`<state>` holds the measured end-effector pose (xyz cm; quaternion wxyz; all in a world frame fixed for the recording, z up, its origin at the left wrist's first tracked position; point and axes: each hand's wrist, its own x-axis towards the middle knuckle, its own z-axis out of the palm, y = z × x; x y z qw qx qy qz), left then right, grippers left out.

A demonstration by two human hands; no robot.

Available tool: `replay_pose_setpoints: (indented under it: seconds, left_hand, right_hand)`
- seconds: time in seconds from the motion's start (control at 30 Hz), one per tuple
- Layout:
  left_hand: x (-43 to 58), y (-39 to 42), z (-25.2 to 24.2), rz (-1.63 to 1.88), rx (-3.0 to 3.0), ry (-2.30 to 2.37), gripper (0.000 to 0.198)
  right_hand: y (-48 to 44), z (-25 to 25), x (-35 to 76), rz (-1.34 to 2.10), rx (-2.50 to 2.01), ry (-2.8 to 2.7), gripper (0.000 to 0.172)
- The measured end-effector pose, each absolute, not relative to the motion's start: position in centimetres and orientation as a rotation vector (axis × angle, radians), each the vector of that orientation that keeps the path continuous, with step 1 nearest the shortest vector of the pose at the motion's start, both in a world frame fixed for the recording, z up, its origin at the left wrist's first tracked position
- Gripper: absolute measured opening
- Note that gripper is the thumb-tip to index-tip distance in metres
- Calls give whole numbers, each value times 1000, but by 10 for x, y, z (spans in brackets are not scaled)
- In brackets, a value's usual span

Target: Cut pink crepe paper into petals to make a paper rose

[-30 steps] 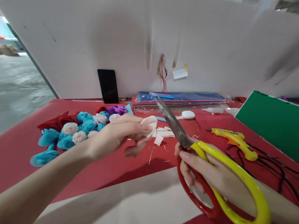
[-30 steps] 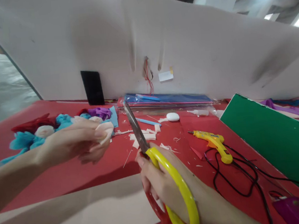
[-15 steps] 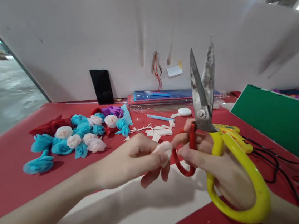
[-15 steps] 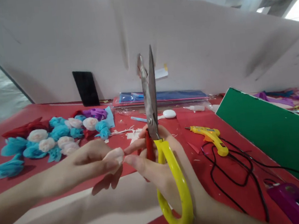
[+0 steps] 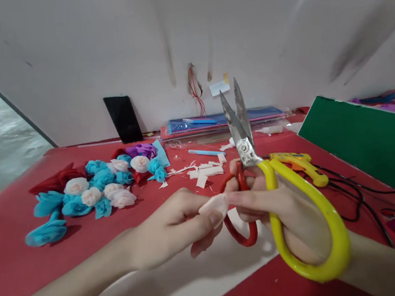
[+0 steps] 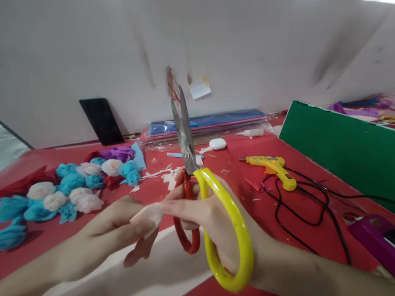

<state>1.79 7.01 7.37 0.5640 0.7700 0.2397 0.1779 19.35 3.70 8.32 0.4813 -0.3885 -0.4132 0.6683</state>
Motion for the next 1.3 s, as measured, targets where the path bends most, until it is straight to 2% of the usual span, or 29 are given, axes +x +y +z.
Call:
replay_pose_setpoints:
  seconds: [0.2, 0.47, 0.63, 0.8, 0.93, 1.1, 1.3]
  left_hand:
    - [19, 70, 72, 443, 1675, 611, 40]
    - [20, 70, 65, 470, 1587, 550, 39]
    - [23, 71, 59, 438, 1209, 372, 35]
    - [26, 73, 57, 371, 970, 128, 33]
    - [26, 74, 55, 346, 921, 63, 34]
    - [26, 73, 55, 338, 928, 67, 34]
    - [23, 68, 59, 458, 1212, 333, 36]
  right_hand:
    - [45, 84, 195, 1507, -899, -983, 14]
    - [40, 77, 200, 1588, -959, -1154, 16]
    - [40, 82, 198, 1662, -909, -1100, 12]
    - [37, 86, 197, 1573, -941, -1159, 16]
    - [34, 83, 198, 1581, -971, -1258, 20]
    - [33, 82, 198, 1517, -995, -1265, 6]
    - [31, 88, 199, 1537, -1072, -1278, 21]
